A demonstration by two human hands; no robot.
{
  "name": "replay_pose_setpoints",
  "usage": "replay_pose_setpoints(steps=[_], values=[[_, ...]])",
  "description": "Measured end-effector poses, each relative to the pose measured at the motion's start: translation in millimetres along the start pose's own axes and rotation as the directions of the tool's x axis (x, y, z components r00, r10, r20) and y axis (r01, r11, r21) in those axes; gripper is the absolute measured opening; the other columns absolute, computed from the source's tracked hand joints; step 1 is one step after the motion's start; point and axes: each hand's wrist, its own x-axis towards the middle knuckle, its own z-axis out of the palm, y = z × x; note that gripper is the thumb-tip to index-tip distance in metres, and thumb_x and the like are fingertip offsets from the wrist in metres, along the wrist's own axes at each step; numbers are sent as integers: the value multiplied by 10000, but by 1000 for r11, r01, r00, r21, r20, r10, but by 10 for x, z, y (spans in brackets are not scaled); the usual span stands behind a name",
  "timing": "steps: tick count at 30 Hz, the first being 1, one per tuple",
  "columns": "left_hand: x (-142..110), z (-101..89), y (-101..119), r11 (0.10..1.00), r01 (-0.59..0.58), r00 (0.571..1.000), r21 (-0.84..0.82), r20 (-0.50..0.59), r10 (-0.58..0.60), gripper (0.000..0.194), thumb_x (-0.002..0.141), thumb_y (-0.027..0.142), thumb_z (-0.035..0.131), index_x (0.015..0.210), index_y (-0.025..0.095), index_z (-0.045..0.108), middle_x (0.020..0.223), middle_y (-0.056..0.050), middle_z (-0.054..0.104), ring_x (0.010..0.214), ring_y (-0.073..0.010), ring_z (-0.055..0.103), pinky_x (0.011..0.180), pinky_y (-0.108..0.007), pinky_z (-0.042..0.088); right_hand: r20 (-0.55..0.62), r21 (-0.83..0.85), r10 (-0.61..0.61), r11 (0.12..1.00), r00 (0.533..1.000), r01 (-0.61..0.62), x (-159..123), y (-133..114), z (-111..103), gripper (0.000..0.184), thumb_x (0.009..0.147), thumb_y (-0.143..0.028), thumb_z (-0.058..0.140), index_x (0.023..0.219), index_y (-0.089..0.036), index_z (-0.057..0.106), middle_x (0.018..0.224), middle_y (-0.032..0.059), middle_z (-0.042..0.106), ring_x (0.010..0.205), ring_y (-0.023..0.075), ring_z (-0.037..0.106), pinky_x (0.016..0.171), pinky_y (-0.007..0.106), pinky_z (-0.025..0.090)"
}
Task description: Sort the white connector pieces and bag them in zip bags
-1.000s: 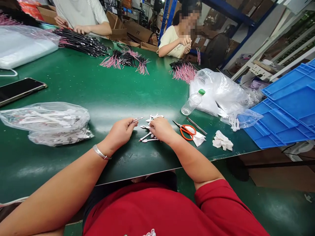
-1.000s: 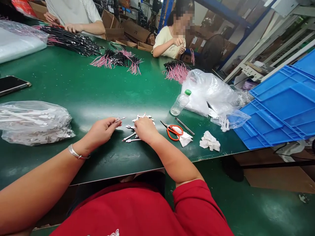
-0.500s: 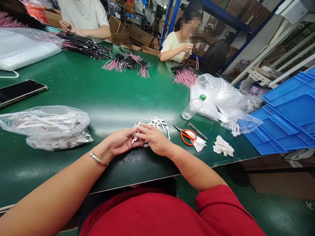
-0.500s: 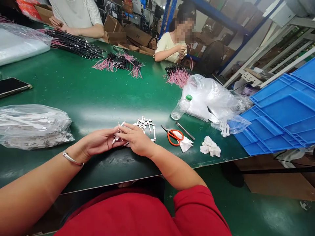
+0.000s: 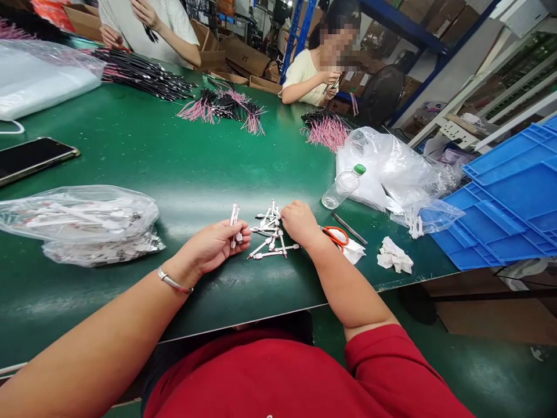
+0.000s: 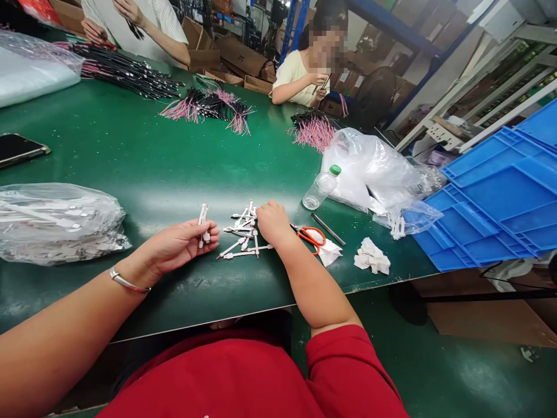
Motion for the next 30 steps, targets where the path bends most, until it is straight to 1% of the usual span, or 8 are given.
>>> replay_pose_setpoints(steps=[4, 8, 11, 14, 17, 19, 25, 30], values=[[-10, 24, -13, 999, -16, 1000, 49, -4, 17, 154, 895, 81, 479, 785, 96, 586, 689, -49, 633, 577, -93, 619, 580, -203, 562, -53, 107, 47, 993, 997, -41, -94, -38, -55, 208, 869, -135, 455, 880, -140, 662, 910, 106, 683, 946, 235, 519, 799, 327, 366], [12, 18, -27, 997, -35, 999, 63, 10, 34, 137, 890, 86, 497, 798, 95, 598, 719, -60, 653, 603, -97, 631, 597, -206, 564, -104, 465, 114, 884, 988, -53, -198, -26, -97, 133, 859, -222, 540, 821, -170, 657, 802, 35, 679, 774, 166, 551, 723, 280, 385], [26, 5, -31, 995, -50, 999, 83, -11, 51, 112, 886, 101, 517, 813, 96, 603, 745, -72, 669, 615, -102, 639, 601, -208, 563, -66, 727, 177, 683, 982, -74, -243, -48, -116, 126, 788, -293, 635, 773, -172, 665, 716, -2, 658, 676, 129, 552, 666, 259, 404], [30, 12, -45, 995, -53, 998, 87, -28, 56, 91, 877, 109, 537, 831, 98, 615, 794, -86, 684, 646, -113, 652, 603, -210, 558, 31, 919, 283, 370, 959, -139, -250, -139, -132, 165, 750, -305, 653, 831, -161, 658, 736, 6, 667, 661, 119, 587, 617, 244, 439], [28, 47, -85, 995, -87, 996, 43, -8, 87, 113, 872, 96, 531, 836, 90, 638, 813, -83, 680, 705, -120, 660, 655, -210, 552, 195, 980, 190, 1, 962, -198, -259, -321, -142, 244, 718, -290, 683, 897, -171, 568, 747, 11, 685, 637, 110, 629, 555, 213, 470], [26, 70, -121, 993, -119, 990, 6, 74, 118, 119, 866, 112, 541, 838, 83, 653, 797, -79, 672, 707, -121, 651, 689, -221, 546, 238, 968, 96, -109, 967, -228, -274, -471, -128, 290, 713, -309, 703, 864, -190, 486, 710, -1, 684, 597, 101, 636, 518, 192, 474], [38, 45, -159, 991, -134, 959, 10, 254, 127, 147, 757, 225, 695, 803, 87, 672, 671, -54, 635, 600, -120, 585, 595, -220, 504, 258, 965, 11, -50, 966, -257, -299, -714, -40, 305, 792, -375, 631, 808, -218, 370, 578, -57, 616, 542, 109, 630, 491, 194, 483], [9, 10, -116, 990, -109, 983, 86, 156, 95, 110, 765, 207, 692, 783, 98, 694, 733, -68, 672, 654, -119, 610, 664, -231, 524, 0, 933, 150, 356, 989, -54, -307, -540, -116, 294, 820, -448, 572, 724, -183, 490, 614, -39, 567, 594, 86, 554, 573, 205, 465]])
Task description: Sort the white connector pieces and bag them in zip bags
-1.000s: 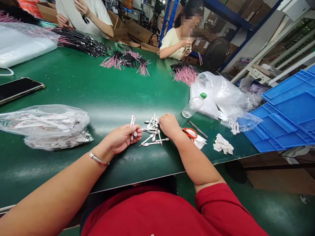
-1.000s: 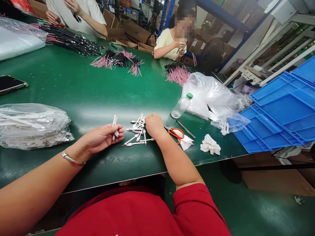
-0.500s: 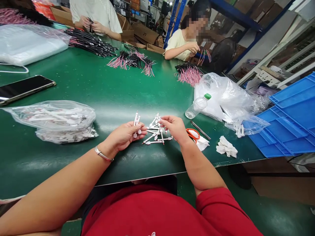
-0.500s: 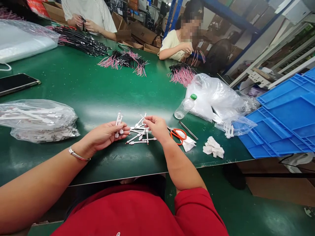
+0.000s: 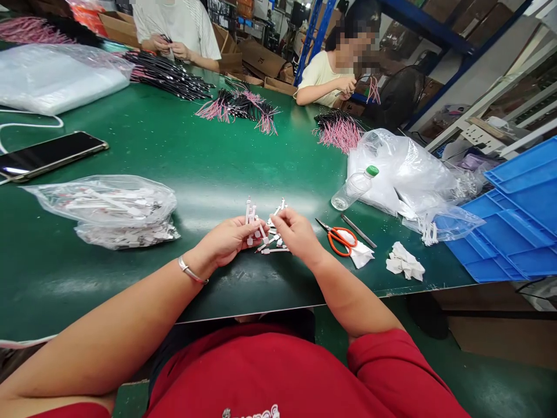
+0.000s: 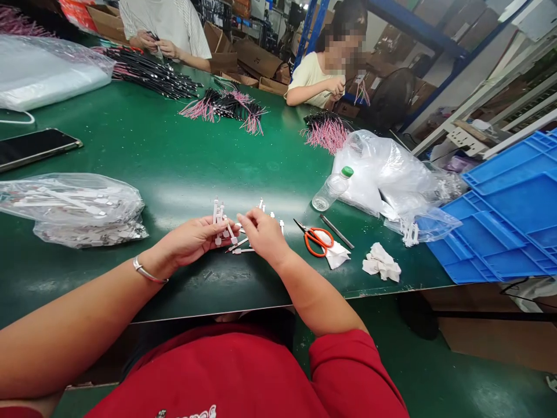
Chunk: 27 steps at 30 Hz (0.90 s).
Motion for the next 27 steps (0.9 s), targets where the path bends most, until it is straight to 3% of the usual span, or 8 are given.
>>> replay_pose_setpoints(steps=[3, 7, 12, 16, 18, 20, 23, 27], values=[[-36, 10, -3, 996, 71, 992, 51, 98, -76, 148, 755, 227, 710, 829, 99, 709, 827, -109, 702, 696, -148, 643, 688, -264, 539, 79, 99, -5, 995, 997, -3, -8, -35, -54, 297, 809, -455, 586, 786, -161, 614, 689, -15, 610, 631, 87, 553, 588, 203, 458], [-61, 30, -21, 985, 156, 961, 69, 219, -168, 163, 723, 193, 732, 834, 76, 704, 832, -133, 699, 706, -160, 659, 655, -240, 538, 389, 378, 180, 863, 903, -335, -29, -69, 55, 373, 741, -417, 684, 995, -144, 669, 652, -2, 643, 509, 91, 544, 448, 197, 413], [-61, 21, 33, 964, 260, 951, -56, 188, -245, 211, 804, 120, 614, 1009, 125, 667, 976, -121, 698, 866, -180, 678, 782, -279, 548, 323, 580, 276, 699, 905, -419, 18, -54, 97, 254, 743, -361, 699, 891, -156, 683, 712, 15, 674, 573, 116, 607, 506, 231, 487], [-53, 20, 52, 909, 389, 914, -152, 188, -360, 463, 925, 467, 394, 1059, 89, 625, 1067, -196, 667, 965, -255, 662, 786, -336, 547, 146, 527, 165, 822, 975, -218, 20, -30, 17, 286, 782, -430, 661, 911, -179, 703, 871, 50, 708, 784, 154, 655, 758, 315, 534], [-58, 36, 46, 881, 426, 899, -207, 211, -385, 654, 908, 600, 262, 1054, 66, 611, 1083, -228, 652, 1012, -283, 643, 817, -366, 534, 51, 323, -13, 946, 999, -4, -31, -42, -7, 269, 834, -426, 607, 943, -206, 717, 1103, 73, 682, 1036, 194, 615, 923, 373, 480], [-79, 61, 50, 882, 392, 911, -262, 243, -332, 728, 900, 630, 191, 1095, 56, 595, 1088, -229, 648, 1022, -273, 635, 842, -358, 517, 43, -4, -252, 968, 967, 253, -109, -69, -9, 217, 865, -381, 577, 939, -249, 734, 1294, 45, 592, 1282, 226, 446, 1054, 428, 367], [-148, 104, 104, 897, 272, 947, -348, 262, -186, 721, 914, 603, 159, 1195, 67, 550, 1100, -205, 645, 1009, -251, 636, 857, -344, 499, 195, -409, -487, 749, 851, 522, -228, -92, 21, 164, 849, -340, 603, 942, -350, 738, 1385, -37, 512, 1414, 231, 224, 1135, 472, 219], [-273, 147, 227, 899, 173, 977, -403, 189, -103, 703, 906, 612, 183, 1312, 105, 451, 1105, -192, 637, 1040, -283, 619, 876, -408, 475, 323, -568, -552, 537, 769, 624, -300, -33, 83, 252, 858, -321, 579, 1032, -469, 687, 1326, -86, 561, 1392, 217, 285, 1147, 473, 181]])
